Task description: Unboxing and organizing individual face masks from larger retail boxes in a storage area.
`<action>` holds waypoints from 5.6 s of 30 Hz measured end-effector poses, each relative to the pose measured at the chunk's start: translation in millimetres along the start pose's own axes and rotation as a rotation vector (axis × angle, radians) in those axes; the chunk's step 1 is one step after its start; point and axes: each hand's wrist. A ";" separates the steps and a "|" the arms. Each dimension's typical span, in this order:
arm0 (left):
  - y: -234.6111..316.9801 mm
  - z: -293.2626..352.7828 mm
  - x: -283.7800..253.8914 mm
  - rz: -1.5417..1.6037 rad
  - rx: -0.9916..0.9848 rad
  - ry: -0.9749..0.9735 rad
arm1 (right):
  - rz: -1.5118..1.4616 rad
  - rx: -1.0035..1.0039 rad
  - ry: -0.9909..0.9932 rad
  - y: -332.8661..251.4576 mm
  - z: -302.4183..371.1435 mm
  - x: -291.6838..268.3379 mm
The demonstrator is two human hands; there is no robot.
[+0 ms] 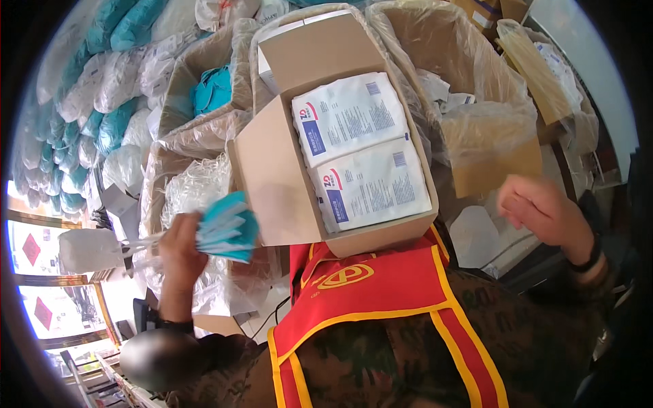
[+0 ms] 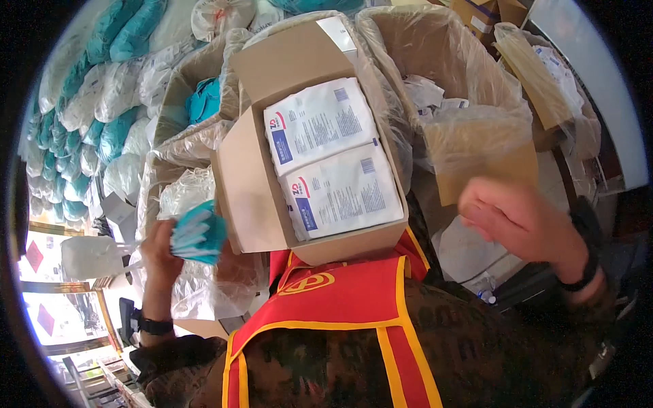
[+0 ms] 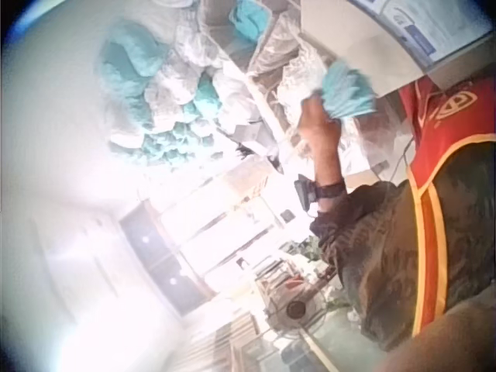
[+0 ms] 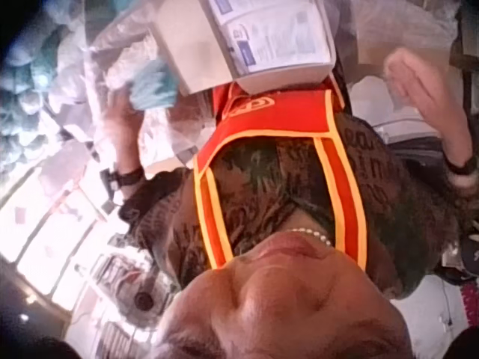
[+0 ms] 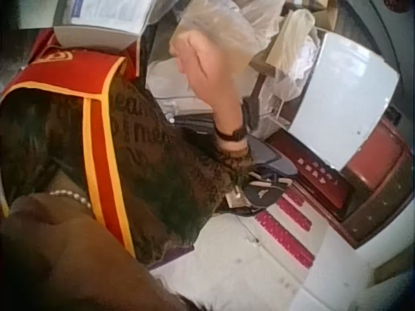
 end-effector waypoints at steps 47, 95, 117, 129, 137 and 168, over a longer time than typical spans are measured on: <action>131.0 -70.7 -25.4 0.321 0.569 -0.144 | -0.103 -0.600 -0.478 -43.8 -162.1 47.1; 119.2 -70.7 -29.1 0.096 0.867 0.030 | -0.199 -0.376 -0.610 -62.0 -144.4 47.6; 121.3 -67.9 -30.4 0.043 0.802 -0.104 | -0.516 -0.103 -0.671 -53.7 -131.0 49.5; 119.6 -69.5 -26.3 0.052 0.699 -0.109 | -0.202 -0.179 -0.683 -55.0 -131.5 39.8; 77.8 -43.4 -12.3 0.105 0.504 -0.098 | 0.137 -0.288 -0.408 -44.8 -78.1 31.9; 95.8 -33.5 -7.7 0.103 0.641 0.208 | -0.047 -0.455 -0.341 -78.6 -99.6 52.0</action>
Point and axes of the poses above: each hand's wrist, its own z-axis away from the middle knuckle, its own x-axis out of the palm, y = z × x, and after that the axes turned 8 degrees about -y, right-handed
